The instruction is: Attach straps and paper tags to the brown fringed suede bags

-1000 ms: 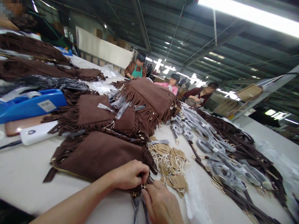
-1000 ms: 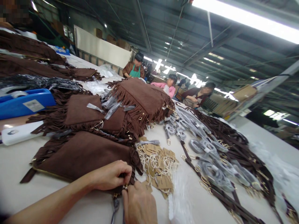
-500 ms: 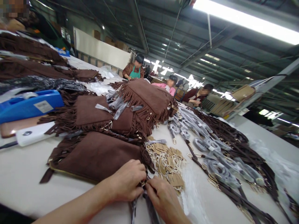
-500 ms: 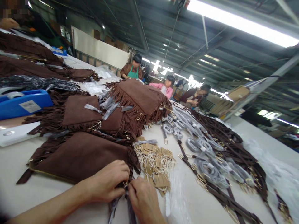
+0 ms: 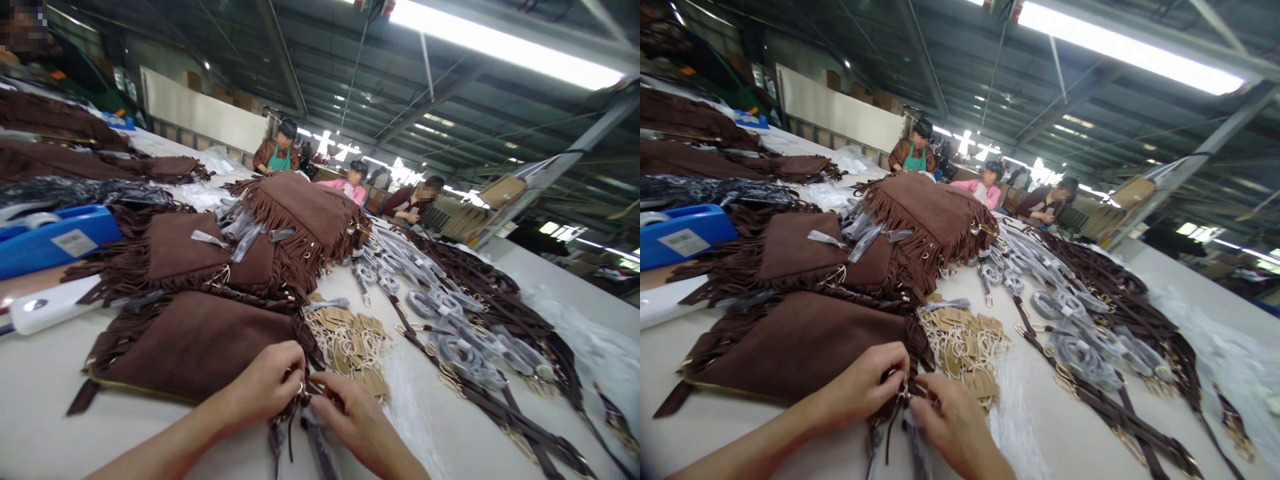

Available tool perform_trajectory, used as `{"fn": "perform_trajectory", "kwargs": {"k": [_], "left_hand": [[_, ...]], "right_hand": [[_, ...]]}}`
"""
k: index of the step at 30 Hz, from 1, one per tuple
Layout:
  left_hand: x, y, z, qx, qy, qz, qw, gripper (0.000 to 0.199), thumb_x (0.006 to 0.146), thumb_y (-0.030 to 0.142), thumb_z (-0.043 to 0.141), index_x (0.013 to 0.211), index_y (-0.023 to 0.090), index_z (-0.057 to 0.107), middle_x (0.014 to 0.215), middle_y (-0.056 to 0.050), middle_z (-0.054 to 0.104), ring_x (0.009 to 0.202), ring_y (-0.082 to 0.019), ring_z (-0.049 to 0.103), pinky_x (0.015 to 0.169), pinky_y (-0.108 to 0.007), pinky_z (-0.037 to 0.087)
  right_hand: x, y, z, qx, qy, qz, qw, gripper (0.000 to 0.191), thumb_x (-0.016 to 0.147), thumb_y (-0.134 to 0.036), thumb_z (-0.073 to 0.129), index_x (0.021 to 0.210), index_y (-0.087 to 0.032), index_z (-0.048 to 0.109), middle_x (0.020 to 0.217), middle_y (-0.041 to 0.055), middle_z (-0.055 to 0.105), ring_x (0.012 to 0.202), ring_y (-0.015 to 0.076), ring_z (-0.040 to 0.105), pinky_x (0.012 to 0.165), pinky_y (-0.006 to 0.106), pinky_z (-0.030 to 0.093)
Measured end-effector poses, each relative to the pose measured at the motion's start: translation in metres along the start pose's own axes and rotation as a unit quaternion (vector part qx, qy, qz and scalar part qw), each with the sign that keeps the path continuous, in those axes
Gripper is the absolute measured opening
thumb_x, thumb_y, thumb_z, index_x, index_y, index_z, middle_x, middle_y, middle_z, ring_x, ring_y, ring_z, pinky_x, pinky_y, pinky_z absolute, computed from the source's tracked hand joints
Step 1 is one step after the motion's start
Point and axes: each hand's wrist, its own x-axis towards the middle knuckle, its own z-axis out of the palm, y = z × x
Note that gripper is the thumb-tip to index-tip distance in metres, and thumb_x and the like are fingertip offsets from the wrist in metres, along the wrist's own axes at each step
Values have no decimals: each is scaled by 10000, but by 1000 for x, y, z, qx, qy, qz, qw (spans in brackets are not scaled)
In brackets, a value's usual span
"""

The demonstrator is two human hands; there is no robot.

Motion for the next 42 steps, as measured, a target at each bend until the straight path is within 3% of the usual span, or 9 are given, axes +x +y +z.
{"fn": "perform_trajectory", "kwargs": {"k": [3, 6, 12, 19, 23, 27, 31, 38, 42], "left_hand": [[3, -4, -10, -132, 34, -52, 989, 114, 776, 129, 438, 742, 184, 532, 719, 7, 587, 679, -141, 541, 624, -230, 410], [4, -6, -11, -197, 32, -67, 978, 102, 798, 190, 446, 778, 180, 545, 727, 15, 579, 676, -139, 538, 628, -234, 417], [8, -6, -13, -204, 85, -41, 974, 95, 828, 252, 470, 764, 194, 509, 735, 24, 496, 690, -139, 478, 632, -236, 401], [10, -5, -20, -187, 131, -28, 973, 114, 816, 254, 476, 718, 197, 488, 719, 21, 482, 691, -140, 448, 642, -245, 384], [11, -7, -18, -246, 111, -71, 960, 152, 821, 326, 506, 743, 196, 505, 672, 34, 500, 621, -126, 465, 589, -236, 397], [10, -12, -12, -333, 19, -158, 929, 183, 741, 339, 569, 810, 170, 549, 627, 50, 521, 543, -121, 495, 527, -238, 419], [9, -15, -1, -333, -8, -156, 930, 138, 622, 191, 620, 749, 148, 587, 632, 53, 543, 571, -105, 476, 529, -210, 381], [9, -8, 7, -250, 103, -109, 956, 56, 705, 202, 656, 678, 157, 635, 674, 17, 623, 683, -151, 562, 651, -243, 415], [9, -5, 4, -206, 76, -107, 970, 66, 730, 200, 606, 675, 164, 615, 638, 31, 591, 652, -144, 532, 634, -237, 389]], "right_hand": [[0, -1, -15, -34, -18, 6, 999, 374, 743, -118, 604, 1073, -247, 722, 711, -30, 708, 661, 160, 614, 615, 248, 380], [2, -4, -24, -50, 10, -40, 998, 348, 721, -110, 622, 1010, -270, 735, 764, -27, 717, 749, 178, 630, 698, 270, 408], [19, -18, -23, 6, 45, -40, 998, 257, 874, -167, 513, 1053, -239, 684, 933, 14, 715, 869, 175, 637, 782, 270, 444], [40, -27, -8, 89, 44, -23, 995, 157, 822, -176, 577, 691, -181, 662, 662, -23, 633, 675, 144, 584, 647, 244, 403], [44, -20, -6, 90, 57, -35, 994, 169, 818, -178, 571, 669, -183, 651, 670, -23, 617, 680, 142, 562, 660, 249, 399], [44, -13, -6, 107, 63, -42, 991, 213, 865, -242, 550, 673, -188, 623, 687, -16, 609, 698, 147, 562, 668, 250, 404], [43, -10, -3, 90, 63, -43, 993, 235, 888, -253, 540, 673, -187, 606, 699, -12, 597, 701, 147, 558, 660, 250, 390], [41, -7, 0, 8, 65, -26, 997, 223, 907, -205, 497, 688, -194, 540, 731, 1, 585, 745, 166, 555, 682, 264, 375], [39, -6, 2, 9, 73, -38, 997, 227, 918, -242, 457, 700, -206, 510, 746, 10, 582, 751, 174, 551, 688, 269, 382]]}}
